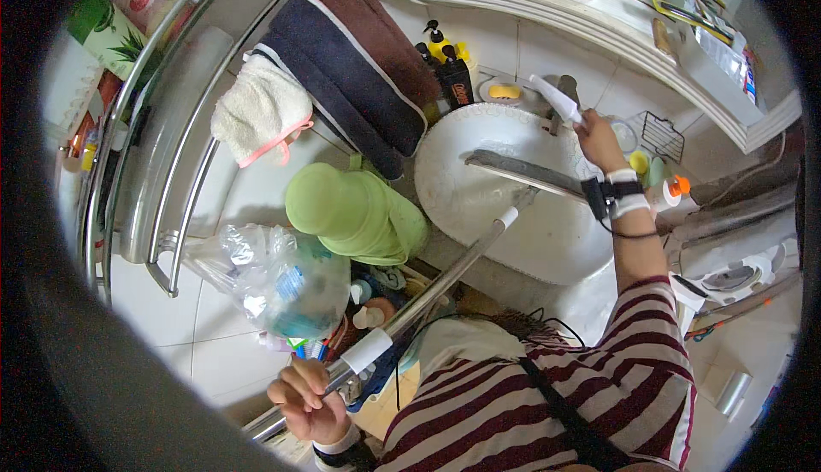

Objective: The person washes a cleaning cloth, mops the floor in a living area, and then cleans the mop head in the sink.

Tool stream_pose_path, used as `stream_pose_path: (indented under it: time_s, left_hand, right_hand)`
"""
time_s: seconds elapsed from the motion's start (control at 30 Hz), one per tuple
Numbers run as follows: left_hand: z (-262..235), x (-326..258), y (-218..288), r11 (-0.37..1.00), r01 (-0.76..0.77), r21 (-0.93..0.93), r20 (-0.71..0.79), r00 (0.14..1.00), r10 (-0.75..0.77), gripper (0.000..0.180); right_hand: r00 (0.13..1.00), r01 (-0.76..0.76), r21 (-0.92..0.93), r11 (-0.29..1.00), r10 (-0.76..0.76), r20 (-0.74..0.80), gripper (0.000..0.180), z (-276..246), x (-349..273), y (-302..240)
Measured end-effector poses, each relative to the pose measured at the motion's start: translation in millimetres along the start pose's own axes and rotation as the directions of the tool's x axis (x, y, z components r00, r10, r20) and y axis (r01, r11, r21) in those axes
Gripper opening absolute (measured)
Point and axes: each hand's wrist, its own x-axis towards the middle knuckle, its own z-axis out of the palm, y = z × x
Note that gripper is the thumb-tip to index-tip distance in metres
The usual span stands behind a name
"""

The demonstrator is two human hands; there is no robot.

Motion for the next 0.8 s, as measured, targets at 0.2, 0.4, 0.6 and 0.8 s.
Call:
stream_pose_path:
  time_s: [0.2,0.4,0.6,0.8]
  left_hand:
    - [53.3,39.4,39.4,0.905,-0.177,-0.387,0.037,0.977,0.208,0.037]
    - [79.5,68.2,60.6,0.921,-0.021,-0.389,0.217,0.970,0.113,0.037]
    - [146.3,95.4,-9.8,0.991,-0.084,-0.101,0.300,0.947,0.111,0.039]
    - [164.9,90.2,4.2,0.989,-0.102,-0.110,0.249,0.960,0.127,0.032]
  right_hand:
    - [0.991,0.129,0.332,0.934,-0.112,-0.069,0.030,-28.0,-120.5,0.8]
    - [0.990,-0.127,0.464,0.876,0.082,0.115,0.027,-50.4,-210.6,19.4]
    - [0.970,-0.241,0.458,0.856,0.216,0.108,0.025,-62.8,-243.7,41.7]
    - [0.944,-0.328,0.366,0.871,0.319,0.086,0.026,-76.7,-254.3,46.9]
